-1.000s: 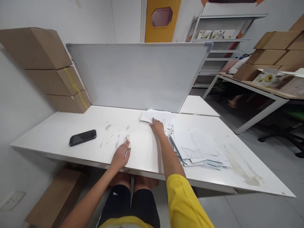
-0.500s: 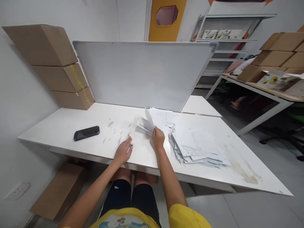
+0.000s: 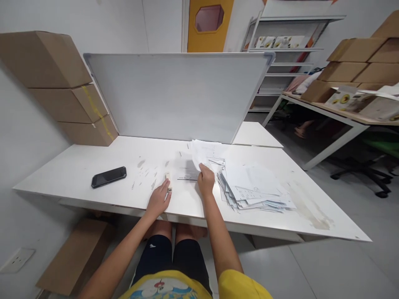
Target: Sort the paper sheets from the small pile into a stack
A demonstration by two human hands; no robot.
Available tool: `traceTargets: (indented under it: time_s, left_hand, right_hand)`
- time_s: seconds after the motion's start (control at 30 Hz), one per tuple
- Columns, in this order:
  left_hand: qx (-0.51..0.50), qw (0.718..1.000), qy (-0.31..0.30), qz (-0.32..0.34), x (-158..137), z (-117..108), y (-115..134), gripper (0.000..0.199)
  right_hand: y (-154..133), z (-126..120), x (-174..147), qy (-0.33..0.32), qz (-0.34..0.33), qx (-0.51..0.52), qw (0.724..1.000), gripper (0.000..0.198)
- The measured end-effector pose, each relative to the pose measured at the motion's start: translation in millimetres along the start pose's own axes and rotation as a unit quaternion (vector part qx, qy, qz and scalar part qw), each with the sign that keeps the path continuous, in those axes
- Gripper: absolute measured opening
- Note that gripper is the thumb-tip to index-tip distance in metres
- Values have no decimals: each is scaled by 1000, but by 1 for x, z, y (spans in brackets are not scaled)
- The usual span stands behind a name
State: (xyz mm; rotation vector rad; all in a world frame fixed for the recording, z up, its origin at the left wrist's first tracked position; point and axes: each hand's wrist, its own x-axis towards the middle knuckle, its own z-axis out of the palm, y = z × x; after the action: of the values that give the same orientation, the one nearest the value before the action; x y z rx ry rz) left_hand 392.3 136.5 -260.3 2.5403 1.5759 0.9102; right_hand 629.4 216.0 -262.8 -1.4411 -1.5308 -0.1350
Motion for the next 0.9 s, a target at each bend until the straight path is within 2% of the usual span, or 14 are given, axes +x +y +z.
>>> traceTargets:
  time_s: [0.13, 0.23, 0.33, 0.4, 0.67, 0.9]
  left_hand:
    - [2, 1000, 1, -5, 1, -2, 2, 49]
    - [3, 1000, 0, -6, 2, -3, 4, 49]
    - [2, 1000, -2, -4, 2, -3, 4, 49]
    - [1, 1000, -4, -5, 2, -3, 4, 49]
    - [-8, 1000, 1, -4, 2, -2, 4, 51]
    - [-9, 1000, -5, -6, 1, -1, 2, 49]
  right_hand:
    - [-7, 4, 3, -219, -30, -26, 975, 41]
    - [-7, 9, 1, -289, -40, -47, 955, 43]
    - [-2, 13, -1, -311, -37, -70, 947, 61]
    - [-1, 14, -1, -320, -28, -81, 944, 66]
    - [-10, 11, 1, -309, -15, -86, 947, 50]
    - [-3, 9, 1, -290, 1, -64, 955, 32]
